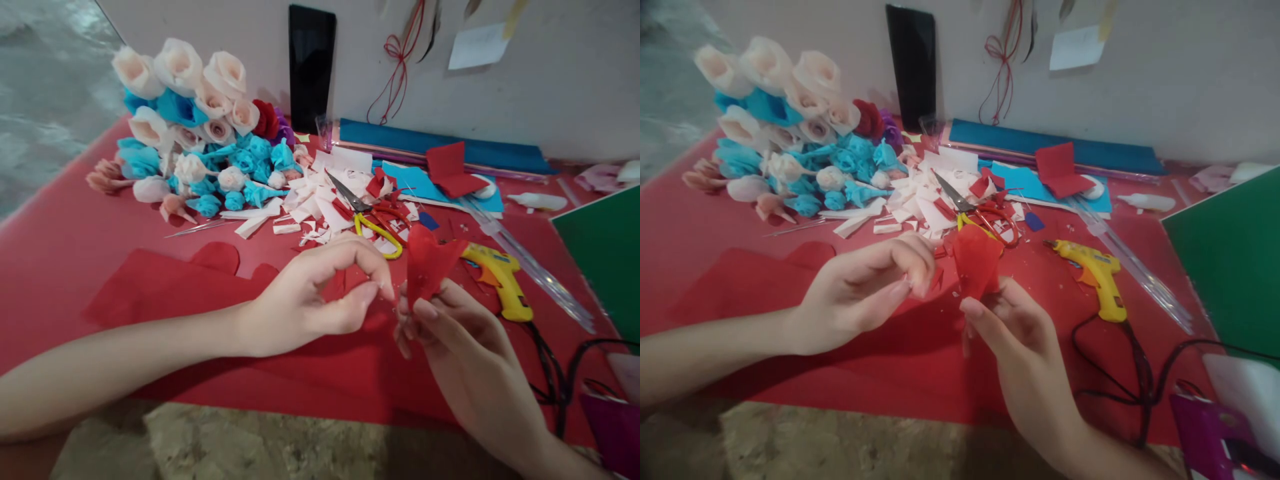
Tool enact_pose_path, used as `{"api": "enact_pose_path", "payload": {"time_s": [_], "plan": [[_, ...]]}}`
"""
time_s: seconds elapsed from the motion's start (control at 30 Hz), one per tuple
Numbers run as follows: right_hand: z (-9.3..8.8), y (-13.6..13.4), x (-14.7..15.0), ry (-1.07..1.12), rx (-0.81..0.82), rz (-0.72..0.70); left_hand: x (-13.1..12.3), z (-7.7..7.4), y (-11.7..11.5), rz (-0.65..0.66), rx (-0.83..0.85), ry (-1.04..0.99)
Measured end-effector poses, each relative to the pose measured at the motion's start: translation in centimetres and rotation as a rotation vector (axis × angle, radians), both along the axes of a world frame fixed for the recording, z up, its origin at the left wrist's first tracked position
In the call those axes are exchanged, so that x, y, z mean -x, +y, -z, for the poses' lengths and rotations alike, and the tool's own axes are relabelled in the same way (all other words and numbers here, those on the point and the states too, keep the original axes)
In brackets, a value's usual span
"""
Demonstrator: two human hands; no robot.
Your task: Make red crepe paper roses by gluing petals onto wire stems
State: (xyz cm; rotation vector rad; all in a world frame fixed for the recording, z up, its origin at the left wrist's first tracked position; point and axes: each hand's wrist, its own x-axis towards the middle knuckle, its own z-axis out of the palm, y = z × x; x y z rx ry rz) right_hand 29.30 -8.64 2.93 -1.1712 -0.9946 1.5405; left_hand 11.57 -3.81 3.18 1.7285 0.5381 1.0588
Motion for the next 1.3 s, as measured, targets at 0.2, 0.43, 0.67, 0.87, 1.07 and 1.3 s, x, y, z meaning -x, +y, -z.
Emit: {"api": "enact_pose_path", "payload": {"time_s": [0.2,0.43,0.67,0.87,1.07,1.3], "plan": [[-0.06,0.02,-0.01,0.008,-0.015,-0.009,-0.02,0.24,0.15,0.022,0.064,-0.059],[-0.30,0.07,0.07,0.010,0.003,0.003,-0.03,0.25,0.19,0.058,0.072,-0.096],[-0.26,0.05,-0.01,-0.016,-0.004,-0.002,0.01,0.22,0.18,0.049,0.069,-0.084],[-0.12,0.05,0.01,-0.023,-0.012,-0.003,-0.24,0.24,0.14,0.052,0.086,-0.109],[-0.19,0.21,0.14,-0.032,-0.005,-0.001,-0.21,0.26,0.01,0.060,0.111,-0.132],[-0.28,0.08,-0.10,-0.036,-0.006,-0.003,-0.38,0.33,0.06,-0.026,0.004,-0.107]]}}
